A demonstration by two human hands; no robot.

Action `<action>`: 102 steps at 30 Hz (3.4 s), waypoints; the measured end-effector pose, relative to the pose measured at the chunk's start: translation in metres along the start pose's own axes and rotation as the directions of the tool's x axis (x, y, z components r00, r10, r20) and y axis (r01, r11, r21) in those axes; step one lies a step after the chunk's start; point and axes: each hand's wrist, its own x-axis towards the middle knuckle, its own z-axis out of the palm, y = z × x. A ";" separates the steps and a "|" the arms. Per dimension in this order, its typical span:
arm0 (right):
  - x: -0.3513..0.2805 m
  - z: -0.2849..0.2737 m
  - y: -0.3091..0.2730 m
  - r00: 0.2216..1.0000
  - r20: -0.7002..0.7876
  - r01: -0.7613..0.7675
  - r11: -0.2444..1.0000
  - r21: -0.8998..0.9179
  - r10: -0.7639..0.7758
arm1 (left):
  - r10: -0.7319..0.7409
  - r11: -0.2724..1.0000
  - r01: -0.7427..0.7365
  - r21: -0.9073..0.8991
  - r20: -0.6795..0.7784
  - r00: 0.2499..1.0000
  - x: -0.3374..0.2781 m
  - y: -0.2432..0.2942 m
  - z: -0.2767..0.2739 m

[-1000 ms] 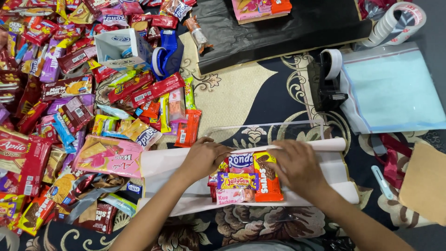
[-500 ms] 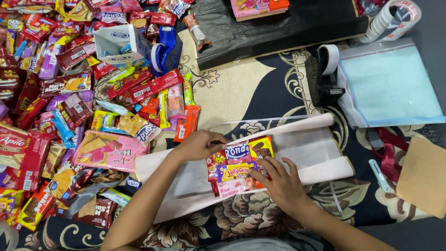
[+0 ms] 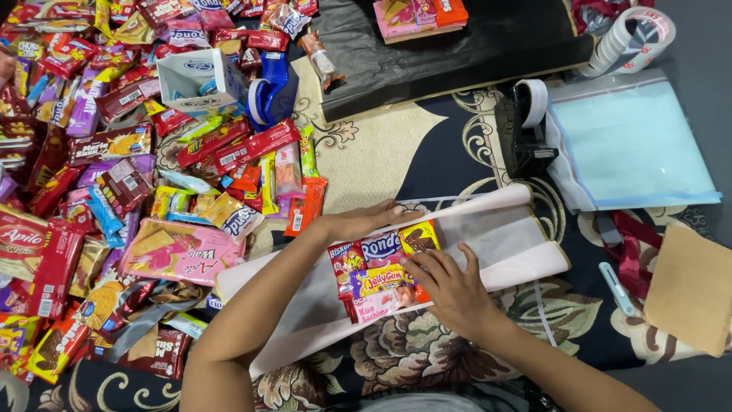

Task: Wrapping several snack packets in decorative paper to create a snack bouquet.

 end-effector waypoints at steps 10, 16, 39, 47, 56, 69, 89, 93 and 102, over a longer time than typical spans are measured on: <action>0.012 -0.014 0.016 0.990 0.023 0.139 0.989 0.049 -0.140 | 0.259 0.859 -0.191 -0.476 0.081 0.963 0.026 -0.017 0.016; 0.032 -0.031 0.014 0.984 0.051 0.147 0.934 0.324 -0.173 | 0.371 0.680 -0.291 -0.673 -0.027 0.928 0.050 -0.050 0.029; 0.048 -0.014 0.030 0.914 0.374 -0.010 0.911 0.412 -0.159 | -0.061 0.994 0.093 0.059 -0.410 0.910 -0.090 -0.035 0.038; 0.054 -0.001 0.105 0.946 0.313 -0.224 0.862 0.455 0.081 | -0.109 0.927 0.298 0.229 -0.596 0.796 -0.080 -0.089 0.038; 0.071 0.040 0.140 0.975 0.188 -0.173 0.936 0.307 0.119 | 0.036 0.893 0.287 0.346 -0.692 0.721 -0.065 -0.120 0.032; 0.085 0.033 0.158 0.982 0.183 -0.121 0.918 0.378 0.054 | 0.263 0.686 0.356 0.635 -0.672 0.692 -0.101 -0.119 0.027; 0.098 0.063 0.154 0.988 0.041 0.142 0.985 0.101 -0.147 | 0.575 0.518 0.375 0.769 -0.637 0.513 -0.067 -0.150 0.038; 0.090 0.063 0.155 0.975 0.218 0.003 0.987 0.162 -0.039 | 0.352 0.583 0.416 0.698 -0.678 0.645 -0.082 -0.130 0.046; 0.101 0.071 0.164 0.908 0.405 -0.197 0.962 0.188 0.107 | 0.136 0.746 0.408 0.527 -0.719 0.681 -0.077 -0.123 0.050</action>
